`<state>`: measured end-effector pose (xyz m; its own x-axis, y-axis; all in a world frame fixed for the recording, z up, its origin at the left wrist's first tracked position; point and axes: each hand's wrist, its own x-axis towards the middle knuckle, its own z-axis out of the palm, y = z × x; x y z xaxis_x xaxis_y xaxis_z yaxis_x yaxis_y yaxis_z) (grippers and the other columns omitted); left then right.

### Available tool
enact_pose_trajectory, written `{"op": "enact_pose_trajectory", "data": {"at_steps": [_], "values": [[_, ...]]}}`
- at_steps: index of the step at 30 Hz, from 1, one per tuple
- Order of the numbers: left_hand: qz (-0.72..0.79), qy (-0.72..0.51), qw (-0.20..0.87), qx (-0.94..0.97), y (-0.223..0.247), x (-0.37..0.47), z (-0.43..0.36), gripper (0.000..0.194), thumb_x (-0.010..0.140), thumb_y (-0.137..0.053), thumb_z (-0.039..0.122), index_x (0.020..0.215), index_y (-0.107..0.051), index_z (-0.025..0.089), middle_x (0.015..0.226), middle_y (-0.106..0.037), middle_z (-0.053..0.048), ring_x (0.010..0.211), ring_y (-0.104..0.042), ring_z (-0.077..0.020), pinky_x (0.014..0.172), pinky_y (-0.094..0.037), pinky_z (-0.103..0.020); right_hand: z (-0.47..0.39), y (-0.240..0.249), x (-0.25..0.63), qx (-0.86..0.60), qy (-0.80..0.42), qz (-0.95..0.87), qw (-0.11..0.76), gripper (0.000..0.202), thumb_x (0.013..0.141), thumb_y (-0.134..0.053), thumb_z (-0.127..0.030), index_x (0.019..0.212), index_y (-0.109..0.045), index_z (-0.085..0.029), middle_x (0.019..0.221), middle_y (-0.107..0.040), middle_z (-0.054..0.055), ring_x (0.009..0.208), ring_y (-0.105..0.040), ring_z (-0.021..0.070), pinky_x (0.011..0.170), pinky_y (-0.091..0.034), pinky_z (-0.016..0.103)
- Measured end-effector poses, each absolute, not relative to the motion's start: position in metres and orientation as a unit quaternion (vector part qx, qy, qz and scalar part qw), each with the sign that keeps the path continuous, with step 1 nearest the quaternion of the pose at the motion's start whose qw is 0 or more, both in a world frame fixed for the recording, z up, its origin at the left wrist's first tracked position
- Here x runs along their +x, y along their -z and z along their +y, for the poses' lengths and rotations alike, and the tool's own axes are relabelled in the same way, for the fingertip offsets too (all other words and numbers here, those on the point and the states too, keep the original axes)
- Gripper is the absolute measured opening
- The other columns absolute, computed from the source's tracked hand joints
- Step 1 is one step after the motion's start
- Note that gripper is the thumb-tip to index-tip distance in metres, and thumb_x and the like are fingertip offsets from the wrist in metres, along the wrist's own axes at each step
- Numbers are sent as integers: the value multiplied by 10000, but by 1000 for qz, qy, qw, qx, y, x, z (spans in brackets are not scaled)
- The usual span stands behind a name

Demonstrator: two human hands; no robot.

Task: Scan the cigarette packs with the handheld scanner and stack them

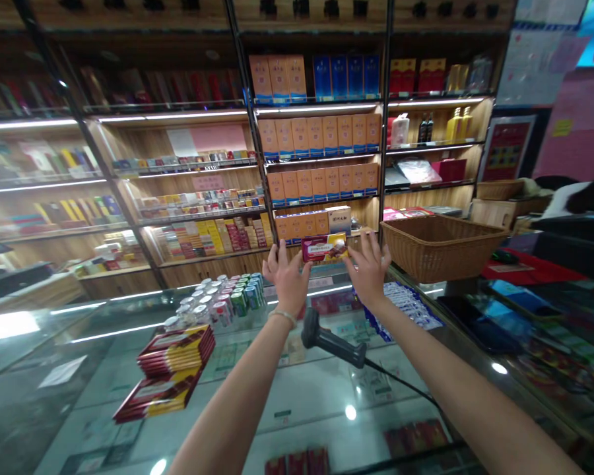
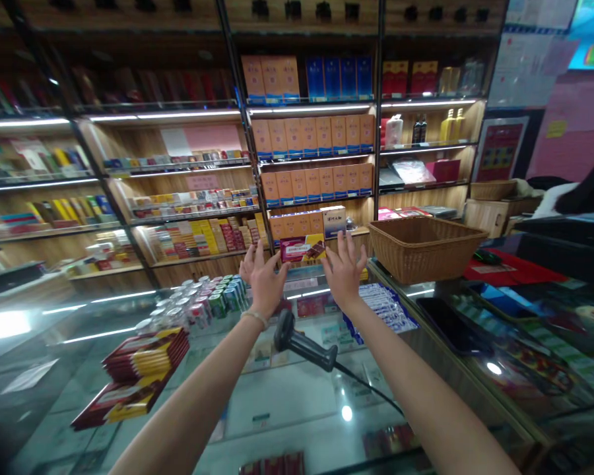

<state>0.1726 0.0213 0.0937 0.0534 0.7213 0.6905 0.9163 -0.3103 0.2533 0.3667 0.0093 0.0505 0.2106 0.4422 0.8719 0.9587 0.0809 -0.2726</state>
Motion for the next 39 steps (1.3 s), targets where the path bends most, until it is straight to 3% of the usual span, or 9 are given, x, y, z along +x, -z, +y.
{"op": "enact_pose_trajectory", "data": {"at_steps": [16,22,30,39], "values": [[-618,364,111,-687,-48,75,-17,374,1016,-539,445,1320,-722,324,1725,-334,-4,1628,-171,-298,1319,-186,-519,-20,-9,275,-586,190,-623,482,402,1055,-439,-378,1256,-747,-217,1664,-430,131,1578,-312,268,1245,-178,559],[-538,480,136,-679,-20,63,-7,265,951,-671,388,1165,-788,285,1646,-472,-72,1559,-324,-357,1267,-263,-596,-27,-3,267,-569,106,-618,532,393,1035,-467,-406,1232,-757,-228,1658,-445,119,1571,-324,271,1247,-183,583],[-484,525,177,-678,-6,58,-8,250,920,-718,352,1146,-796,277,1605,-521,-114,1498,-405,-404,1207,-306,-652,-32,-7,261,-568,-47,-547,614,394,945,-563,-551,1005,-783,-229,1551,-576,132,1505,-400,331,1234,-252,612],[-482,491,176,-704,-1,64,-12,270,912,-718,339,1167,-777,274,1618,-504,-118,1512,-390,-401,1206,-296,-667,-31,-6,268,-569,-81,-542,614,330,914,-594,-511,841,-754,-232,1396,-700,132,1436,-475,348,1220,-303,603]]}}
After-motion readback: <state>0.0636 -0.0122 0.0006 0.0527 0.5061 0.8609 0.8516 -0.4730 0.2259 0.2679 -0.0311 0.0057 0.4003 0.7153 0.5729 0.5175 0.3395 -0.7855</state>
